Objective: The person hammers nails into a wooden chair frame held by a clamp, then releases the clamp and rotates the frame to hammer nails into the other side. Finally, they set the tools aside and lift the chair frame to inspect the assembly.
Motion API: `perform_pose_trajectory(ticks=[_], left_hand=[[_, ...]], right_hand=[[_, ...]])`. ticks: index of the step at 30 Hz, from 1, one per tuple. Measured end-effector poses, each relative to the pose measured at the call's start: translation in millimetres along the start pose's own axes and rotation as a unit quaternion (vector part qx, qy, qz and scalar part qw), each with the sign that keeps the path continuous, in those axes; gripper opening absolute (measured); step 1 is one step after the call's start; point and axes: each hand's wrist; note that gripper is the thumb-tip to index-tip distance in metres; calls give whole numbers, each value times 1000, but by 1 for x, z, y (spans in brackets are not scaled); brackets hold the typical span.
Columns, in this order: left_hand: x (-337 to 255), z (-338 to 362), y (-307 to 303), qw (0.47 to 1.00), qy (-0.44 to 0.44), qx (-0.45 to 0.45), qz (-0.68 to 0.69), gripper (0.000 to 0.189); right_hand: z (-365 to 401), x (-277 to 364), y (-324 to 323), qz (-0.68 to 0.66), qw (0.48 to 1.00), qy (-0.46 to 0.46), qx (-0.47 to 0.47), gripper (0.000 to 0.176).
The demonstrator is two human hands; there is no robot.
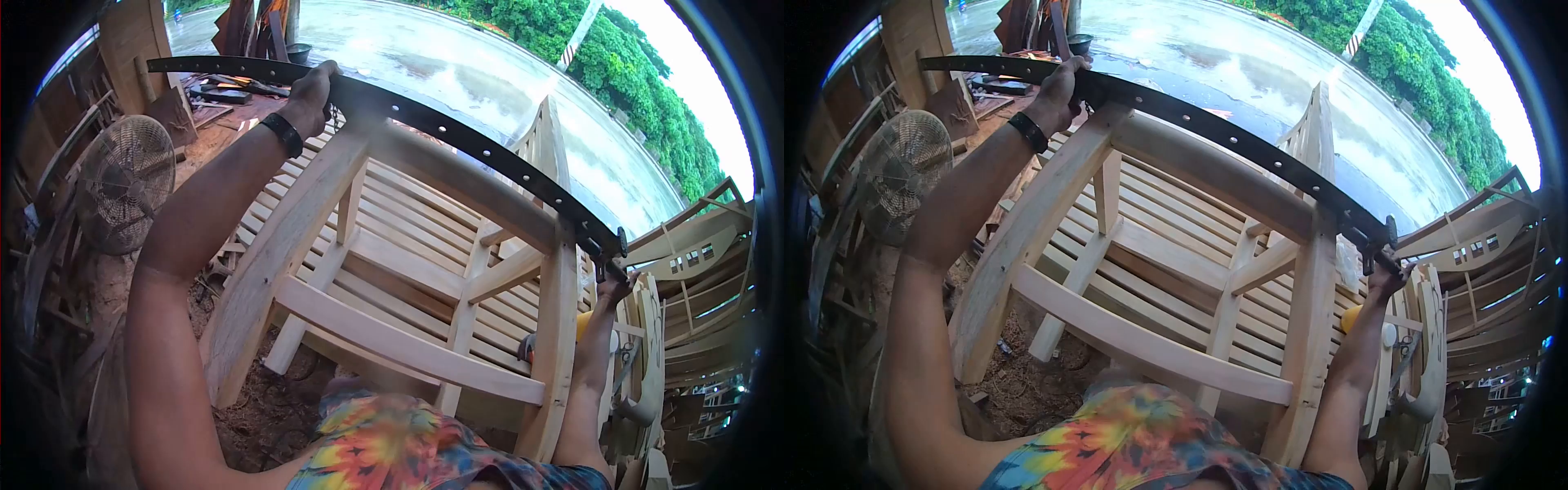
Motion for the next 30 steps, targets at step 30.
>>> perform_pose_trajectory(ticks=[30], left_hand=[[3, -7, 2, 999, 10, -26, 20, 24]], right_hand=[[2, 53, -25, 729, 678, 92, -2, 3]])
Point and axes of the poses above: each hand's wrist, its own z-axis away from the middle knuckle, its own y-axis out of the palm, x = y × z, and after that the axes turned 1 degree about -z, right-handed
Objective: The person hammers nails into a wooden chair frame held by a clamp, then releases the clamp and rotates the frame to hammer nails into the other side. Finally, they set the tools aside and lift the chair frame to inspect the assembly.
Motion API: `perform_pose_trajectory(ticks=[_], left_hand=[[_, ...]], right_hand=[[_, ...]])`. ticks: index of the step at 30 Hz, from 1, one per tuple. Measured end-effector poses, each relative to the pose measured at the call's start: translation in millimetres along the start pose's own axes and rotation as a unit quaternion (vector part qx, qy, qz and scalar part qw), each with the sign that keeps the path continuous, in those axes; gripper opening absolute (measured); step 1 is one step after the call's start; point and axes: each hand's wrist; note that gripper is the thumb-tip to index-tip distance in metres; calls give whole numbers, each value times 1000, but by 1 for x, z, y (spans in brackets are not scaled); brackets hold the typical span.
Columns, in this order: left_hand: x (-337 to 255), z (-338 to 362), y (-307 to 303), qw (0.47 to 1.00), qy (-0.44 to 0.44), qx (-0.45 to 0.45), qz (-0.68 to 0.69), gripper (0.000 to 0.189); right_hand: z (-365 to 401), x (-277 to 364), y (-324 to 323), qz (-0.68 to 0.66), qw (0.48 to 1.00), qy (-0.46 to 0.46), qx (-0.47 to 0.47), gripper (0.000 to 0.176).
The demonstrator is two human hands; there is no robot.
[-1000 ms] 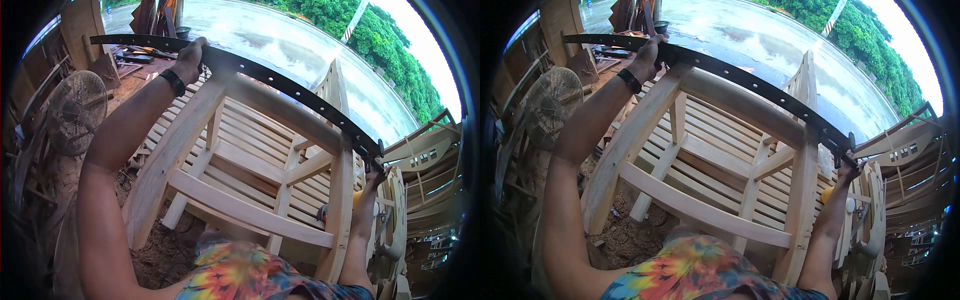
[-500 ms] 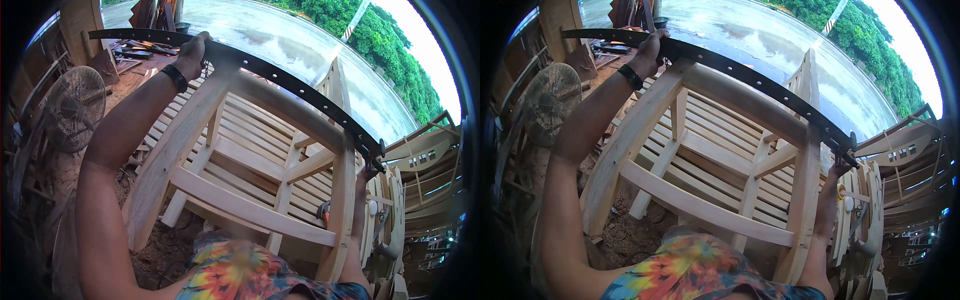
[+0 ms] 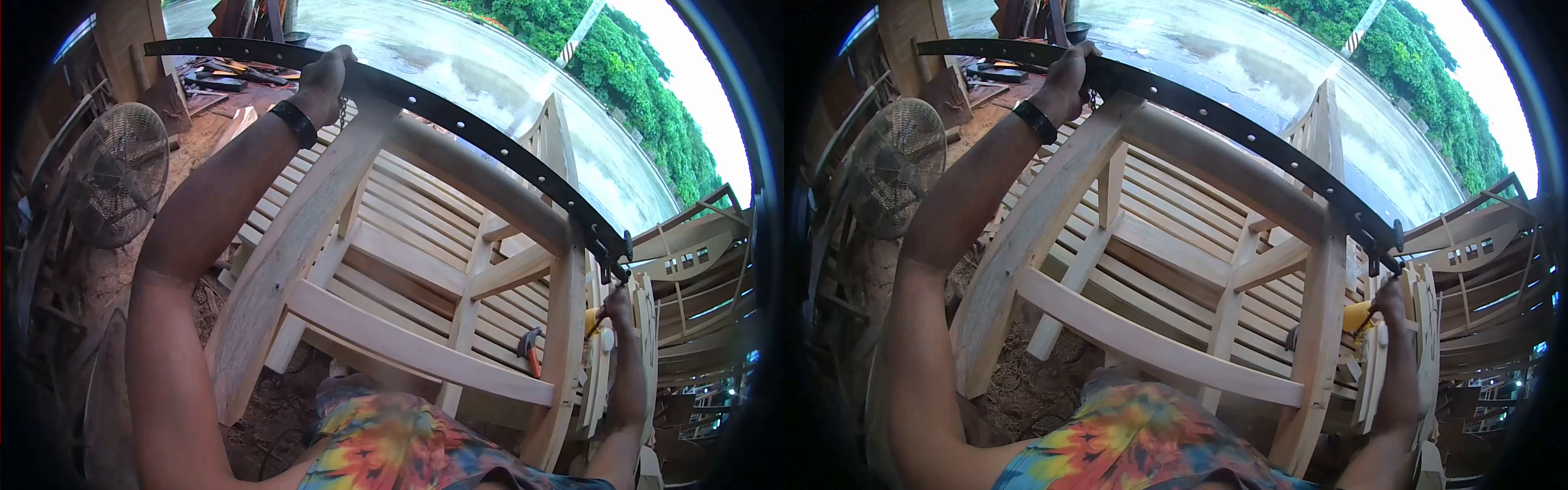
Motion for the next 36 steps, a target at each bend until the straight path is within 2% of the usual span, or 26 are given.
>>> perform_pose_trajectory(ticks=[2, 4, 5, 7, 10, 13, 14, 17, 18, 20, 22, 25, 28, 29, 31, 34, 36], left_hand=[[-1, 3, 1, 1000, -1, 3, 6, 23], [-3, 8, 2, 1000, -7, 10, 23, 23], [-5, 12, 2, 1000, -6, 10, 22, 22], [-8, 18, 3, 1000, -5, 10, 22, 22], [1, 2, 1, 999, 1, 22, 43, 22], [2, 5, 0, 1000, 15, 10, 21, 24], [1, 5, 0, 1000, 21, 5, 16, 24], [3, 9, 1, 1000, 27, 0, 13, 26], [2, 10, 1, 999, 28, 6, 20, 27], [6, 1, -2, 999, 26, 12, 18, 27], [7, -5, -2, 1000, 16, 6, 3, 25], [7, -6, -1, 1000, 2, 9, 25, 22], [2, 6, 3, 999, -8, 14, 33, 20], [0, 7, 2, 999, -7, 13, 30, 19], [3, 2, 3, 999, -5, 13, 31, 18], [4, 2, 3, 1000, 2, 5, 24, 19], [4, 6, 4, 1000, 10, 10, 21, 21]], right_hand=[[-8, 10, -32, 99, 978, -93, 157, 7], [-9, 21, -68, 129, 912, -223, 320, 15], [-8, 30, -83, 154, 883, -238, 373, 14], [-12, 50, -97, 206, 860, -164, 437, 13], [-13, 79, -97, 219, 887, 34, 406, 15], [16, 95, -94, 93, 951, 110, 274, 15], [39, 116, -96, 58, 964, 108, 237, 27], [75, 136, -105, 37, 981, 41, 188, 50], [78, 135, -105, 127, 976, -31, 176, 63], [82, 124, -96, 245, 947, -166, 124, 62], [82, 128, -93, 298, 923, -213, 114, 64], [62, 108, -93, 345, 884, -266, 168, 67], [87, 170, -104, 446, 846, -170, 236, 70], [71, 171, -116, 461, 837, -164, 244, 61], [29, 196, -138, 446, 803, -7, 395, 47], [-3, 195, -139, 489, 750, -40, 442, 41], [4, 181, -140, 467, 788, -101, 388, 42]])
Point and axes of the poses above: each hand's wrist, its own z-axis away from the middle knuckle, its own y-axis out of the palm, x = y × z, and after that the axes turned 1 degree about -z, right-handed
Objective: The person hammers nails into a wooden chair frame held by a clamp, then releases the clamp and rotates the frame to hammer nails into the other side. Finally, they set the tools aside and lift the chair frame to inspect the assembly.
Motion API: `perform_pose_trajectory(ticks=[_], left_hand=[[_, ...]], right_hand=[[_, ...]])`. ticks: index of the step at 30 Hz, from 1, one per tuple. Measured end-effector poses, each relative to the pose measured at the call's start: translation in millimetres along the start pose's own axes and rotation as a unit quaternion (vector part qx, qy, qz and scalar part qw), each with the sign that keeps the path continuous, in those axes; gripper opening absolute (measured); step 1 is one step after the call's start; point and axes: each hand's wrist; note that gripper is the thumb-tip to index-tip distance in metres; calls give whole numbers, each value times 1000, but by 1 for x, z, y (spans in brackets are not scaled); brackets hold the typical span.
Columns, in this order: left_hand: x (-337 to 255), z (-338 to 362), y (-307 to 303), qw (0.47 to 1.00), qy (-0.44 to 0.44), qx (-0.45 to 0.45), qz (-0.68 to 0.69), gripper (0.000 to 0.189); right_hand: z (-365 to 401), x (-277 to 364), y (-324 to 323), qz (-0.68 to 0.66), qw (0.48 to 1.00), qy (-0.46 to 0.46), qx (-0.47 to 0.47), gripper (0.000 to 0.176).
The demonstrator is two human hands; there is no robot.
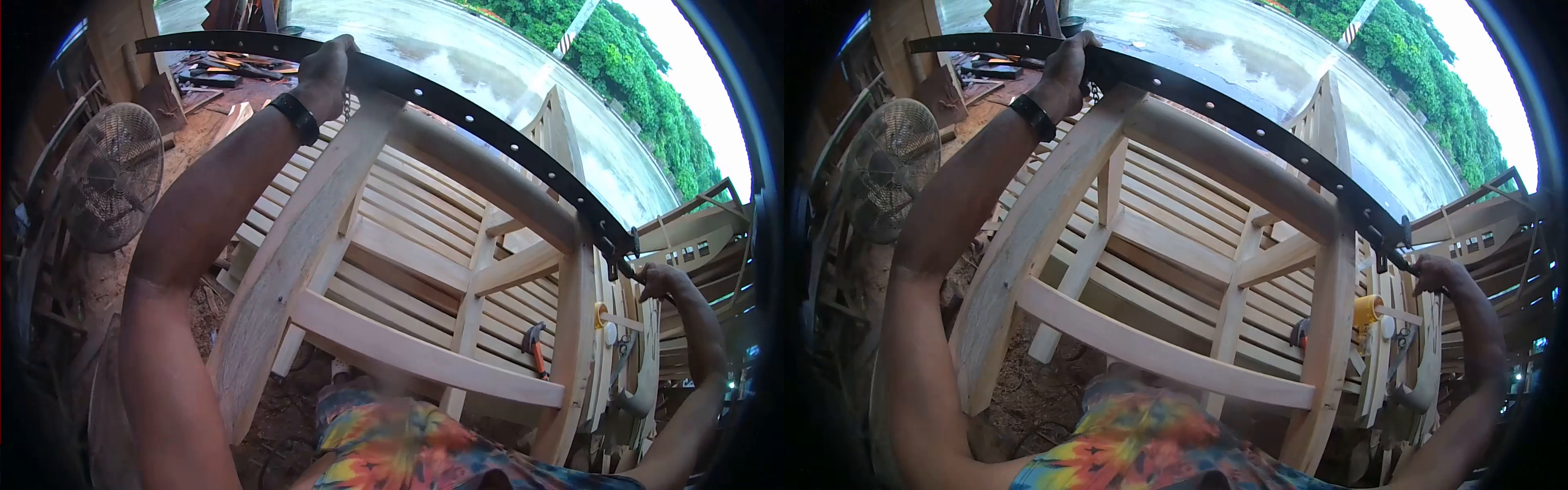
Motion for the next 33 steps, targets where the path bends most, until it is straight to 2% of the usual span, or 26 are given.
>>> perform_pose_trajectory(ticks=[2, 5, 6, 7, 9, 11, 13, 14, 16, 17, 20, 22, 24, 25, 27, 29, 31, 33], left_hand=[[-2, 6, -1, 1000, 13, 17, 4, 26], [-7, 8, -17, 994, -2, 61, -94, 32], [-8, 12, -21, 990, 2, 51, -134, 36], [-11, 18, -29, 989, 9, 53, -139, 36], [-16, 23, -55, 987, 21, 58, -149, 34], [16, -12, -128, 979, -89, 106, -152, 33], [29, 27, -193, 918, -239, 91, -304, 35], [74, 7, -265, 904, -286, 94, -303, 34], [65, 52, -278, 878, -395, 124, -239, 24], [58, 70, -275, 868, -409, 147, -242, 23], [12, 116, -218, 868, -322, 189, -328, 26], [7, 112, -208, 864, -168, 293, -373, 25], [6, 91, -204, 893, -145, 326, -276, 24], [14, 67, -207, 919, -199, 302, -157, 23], [9, 40, -188, 938, -245, 246, -4, 23], [-9, 46, -149, 955, -216, 195, 61, 22], [-16, 27, -131, 938, -203, 252, 126, 17], [-32, 32, -99, 957, -161, 240, 35, 12]], right_hand=[[5, -7, 15, 0, 996, -25, -85, 44], [12, 3, 30, 7, 975, -68, -210, 52], [21, 15, 33, -1, 977, -18, -214, 50], [31, 37, 42, 23, 946, 2, -324, 48], [53, 65, 82, 69, 846, 46, -526, 42], [53, 76, 138, -21, 906, 21, -423, 27], [68, 121, 173, -153, 955, 46, -252, 10], [73, 143, 191, -206, 959, 58, -186, 10], [77, 172, 228, -285, 947, 55, -137, 9], [78, 180, 244, -320, 937, 55, -132, 9], [81, 188, 292, -417, 896, 64, -142, 8], [85, 187, 319, -477, 862, 77, -151, 8], [90, 181, 342, -529, 828, 88, -162, 7], [93, 178, 352, -552, 812, 94, -168, 7], [95, 172, 368, -591, 780, 103, -179, 7], [97, 167, 380, -623, 752, 106, -189, 7], [102, 163, 390, -648, 727, 109, -199, 7], [106, 160, 397, -671, 703, 110, -208, 7]])
Point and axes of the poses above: each hand's wrist, its own z-axis away from the middle knuckle, its own y-axis out of the palm, x = y × z, and after that the axes turned 1 degree about -z, right-handed
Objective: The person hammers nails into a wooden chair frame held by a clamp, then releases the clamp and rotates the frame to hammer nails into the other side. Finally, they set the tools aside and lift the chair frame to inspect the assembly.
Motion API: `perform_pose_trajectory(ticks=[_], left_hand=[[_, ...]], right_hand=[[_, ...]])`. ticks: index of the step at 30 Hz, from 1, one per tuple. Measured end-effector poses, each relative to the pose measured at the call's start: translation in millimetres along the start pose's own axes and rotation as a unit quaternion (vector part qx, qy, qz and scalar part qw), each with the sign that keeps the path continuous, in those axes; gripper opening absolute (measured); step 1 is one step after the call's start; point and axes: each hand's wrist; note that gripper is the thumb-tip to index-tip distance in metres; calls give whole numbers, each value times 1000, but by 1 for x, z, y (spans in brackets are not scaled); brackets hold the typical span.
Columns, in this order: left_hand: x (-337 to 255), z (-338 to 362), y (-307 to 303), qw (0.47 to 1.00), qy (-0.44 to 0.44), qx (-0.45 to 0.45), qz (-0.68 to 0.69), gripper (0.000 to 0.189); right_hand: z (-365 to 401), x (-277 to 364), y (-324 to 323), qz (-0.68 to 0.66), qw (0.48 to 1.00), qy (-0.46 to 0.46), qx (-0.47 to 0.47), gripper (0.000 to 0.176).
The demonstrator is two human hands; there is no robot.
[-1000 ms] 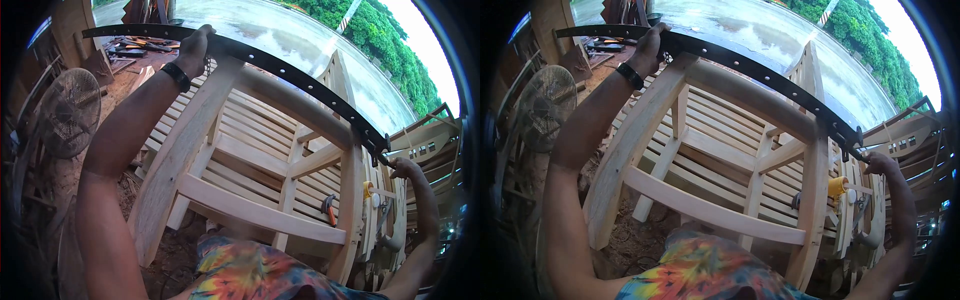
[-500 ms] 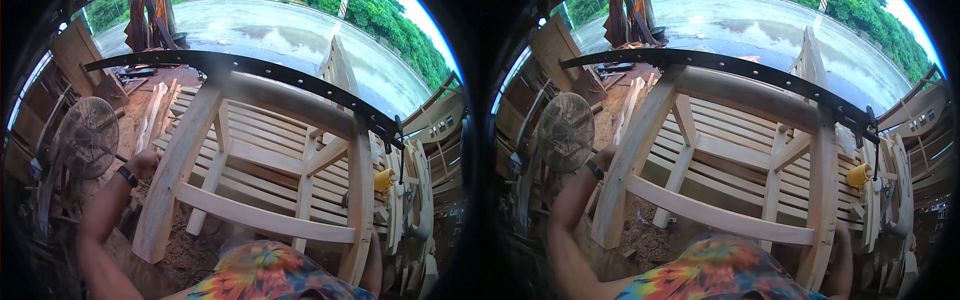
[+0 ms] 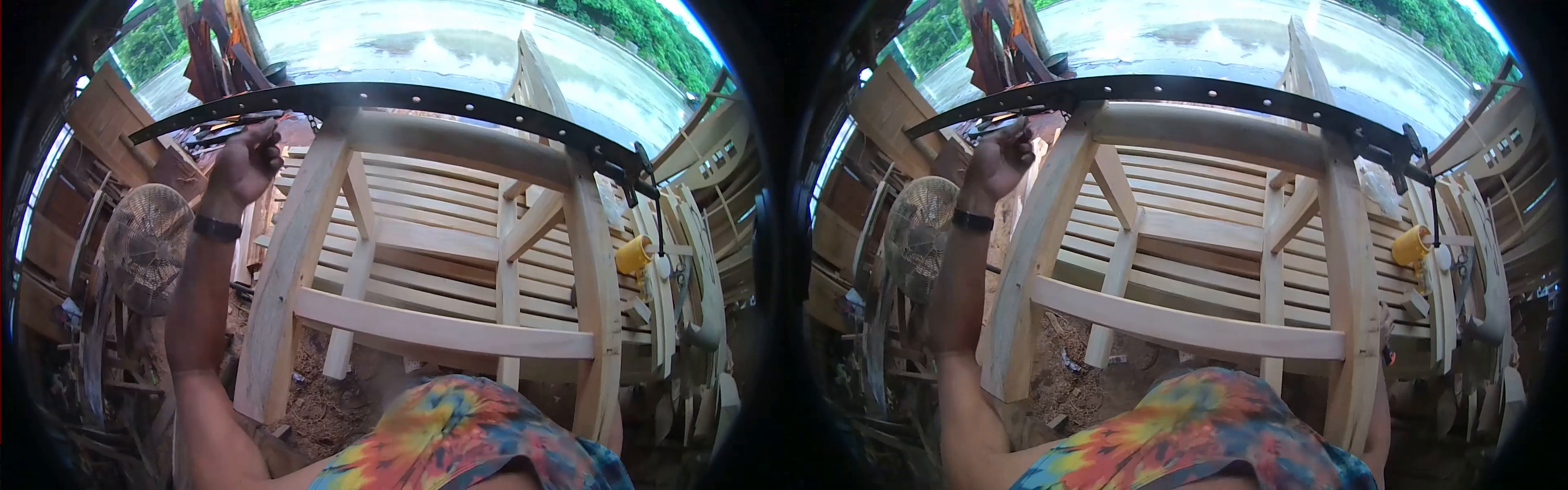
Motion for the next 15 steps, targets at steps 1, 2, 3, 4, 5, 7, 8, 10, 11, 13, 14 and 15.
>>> perform_pose_trajectory(ticks=[1, 2, 3, 4, 5, 7, 8, 10, 11, 13, 14, 15], left_hand=[[-5, -3, 16, 997, 30, -12, -63, 12], [-7, -5, 31, 990, 63, -25, -126, 13], [-5, -7, 45, 978, 94, -31, -183, 14], [-2, -9, 60, 962, 127, -38, -239, 15], [2, -11, 71, 942, 159, -45, -293, 15], [17, -27, 77, 909, 244, -3, -337, 16], [23, -32, 78, 889, 284, 17, -358, 17], [29, -34, 79, 877, 275, 6, -395, 19], [32, -33, 83, 873, 273, -3, -404, 19], [34, -32, 83, 873, 266, -11, -408, 19], [35, -33, 82, 877, 261, -11, -403, 19], [34, -33, 79, 881, 256, -12, -397, 19]], right_hand=[[1, -3, -3, -13, 1000, 0, -1, 7], [1, -4, -4, -28, 1000, 0, -2, 7], [-1, -7, -4, -42, 999, 2, -3, 7], [-2, -8, -4, -57, 998, 1, -4, 8], [-4, -9, -4, -68, 998, 1, -5, 8], [-5, -12, -7, -89, 996, -1, -5, 8], [-6, -13, -9, -97, 995, -1, -2, 9], [-7, -17, -11, -116, 993, -1, -2, 9], [-9, -18, -13, -126, 992, -2, -1, 10], [-10, -23, -15, -144, 990, -2, -1, 10], [-7, -27, -16, -155, 988, 1, 1, 11], [-11, -28, -16, -165, 986, 2, 4, 11]])
Point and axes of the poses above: each hand's wrist, its own z-axis away from the middle knuckle, its own y-axis out of the palm, x = y × z, and after that the axes turned 1 degree about -z, right-handed
